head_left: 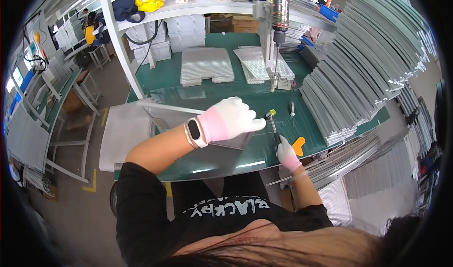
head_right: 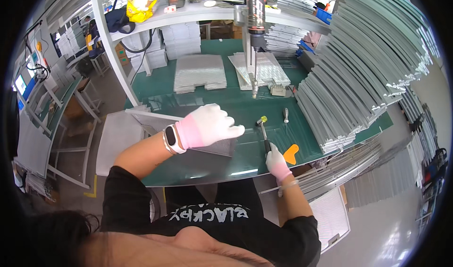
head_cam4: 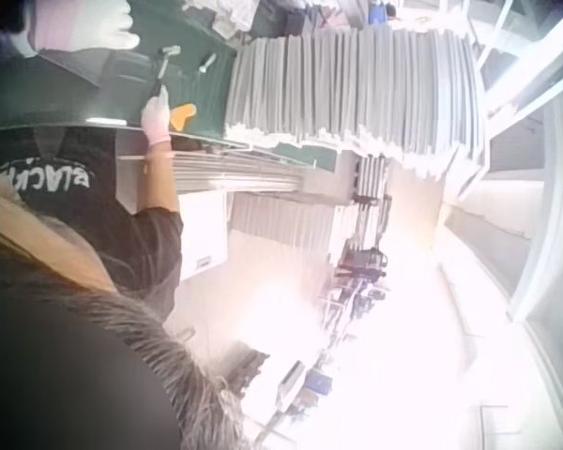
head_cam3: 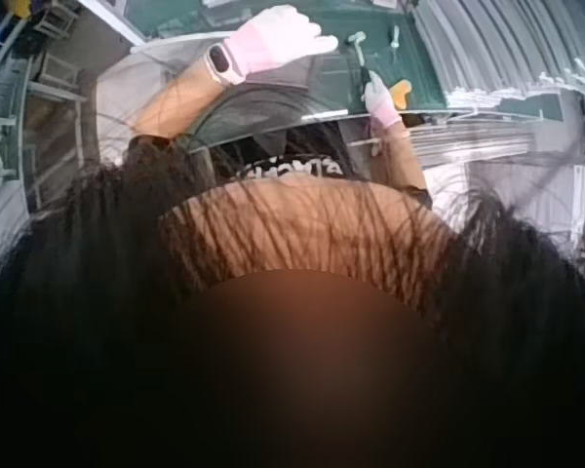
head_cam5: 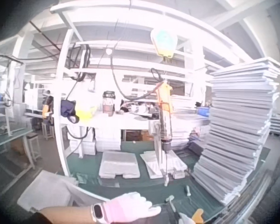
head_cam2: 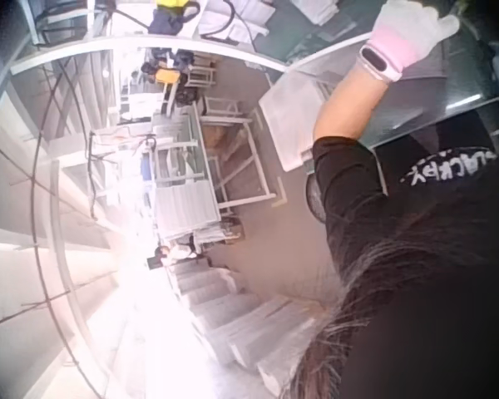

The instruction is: Assembling metal mesh filters by fitting frames and securing components using a mallet and power screwdriver.

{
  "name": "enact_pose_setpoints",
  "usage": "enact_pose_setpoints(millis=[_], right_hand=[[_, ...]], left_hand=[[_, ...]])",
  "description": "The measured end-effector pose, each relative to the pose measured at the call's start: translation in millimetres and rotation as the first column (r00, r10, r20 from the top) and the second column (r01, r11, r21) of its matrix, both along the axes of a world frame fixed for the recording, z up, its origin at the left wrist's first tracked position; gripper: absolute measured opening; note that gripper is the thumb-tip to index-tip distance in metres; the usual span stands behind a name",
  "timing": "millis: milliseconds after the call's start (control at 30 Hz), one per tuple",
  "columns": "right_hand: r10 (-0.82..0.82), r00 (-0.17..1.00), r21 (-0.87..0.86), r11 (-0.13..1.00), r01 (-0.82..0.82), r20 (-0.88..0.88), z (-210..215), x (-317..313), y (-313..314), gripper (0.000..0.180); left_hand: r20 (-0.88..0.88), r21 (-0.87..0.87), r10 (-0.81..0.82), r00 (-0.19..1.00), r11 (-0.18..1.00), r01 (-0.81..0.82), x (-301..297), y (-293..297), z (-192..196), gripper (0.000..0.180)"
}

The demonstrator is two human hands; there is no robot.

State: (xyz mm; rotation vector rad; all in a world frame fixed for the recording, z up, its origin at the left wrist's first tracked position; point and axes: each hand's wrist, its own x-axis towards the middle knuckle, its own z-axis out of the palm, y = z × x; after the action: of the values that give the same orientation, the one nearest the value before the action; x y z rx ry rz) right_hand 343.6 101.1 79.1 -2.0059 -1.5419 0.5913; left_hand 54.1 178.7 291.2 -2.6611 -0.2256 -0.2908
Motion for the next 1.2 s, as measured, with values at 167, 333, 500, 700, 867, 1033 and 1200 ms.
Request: enact_pose_setpoints(millis=[167, 333, 500, 700, 867, 1033, 1200], right_hand=[[0.218, 0.855, 0.208, 0.969, -0.133, -0.471, 90, 11, -60, 0.055], [0.336, 0.939, 0.536, 0.779, -0.324, 0.079, 183, 16, -79, 0.059], [0.233, 0.919, 0.635, 0.667, -0.389, 0.318, 216, 2, -89, 0.053], [0.263, 0.679, 0.186, 0.838, -0.513, 0.685, 226, -18, -82, 0.055], [0.217, 0.88, 0.614, 0.646, -0.454, 0.423, 206, -20, -75, 0.057], [0.346, 0.906, 0.228, 0.887, -0.401, 0.245, 154, -3, -62, 0.059], [0.284, 0.918, -0.159, 0.956, -0.248, 0.277, 62, -5, -21, 0.058]], left_hand=[[0.311, -0.024, 0.085, 0.947, 0.996, -0.081, 4, 12, -12, 0.018], [0.478, -0.074, 0.103, 0.872, 0.994, -0.077, 2, 19, -21, 0.03], [0.585, -0.072, 0.117, 0.803, 0.993, -0.092, 13, 16, -27, 0.037], [0.764, -0.134, 0.228, 0.604, 0.971, -0.197, 35, 9, -43, 0.036], [0.798, -0.148, 0.244, 0.551, 0.966, -0.213, 39, 8, -47, 0.033], [0.841, -0.146, 0.218, 0.495, 0.973, -0.18, 40, 3, -49, 0.034], [0.856, -0.133, 0.183, 0.484, 0.982, -0.136, 48, -4, -49, 0.035]])
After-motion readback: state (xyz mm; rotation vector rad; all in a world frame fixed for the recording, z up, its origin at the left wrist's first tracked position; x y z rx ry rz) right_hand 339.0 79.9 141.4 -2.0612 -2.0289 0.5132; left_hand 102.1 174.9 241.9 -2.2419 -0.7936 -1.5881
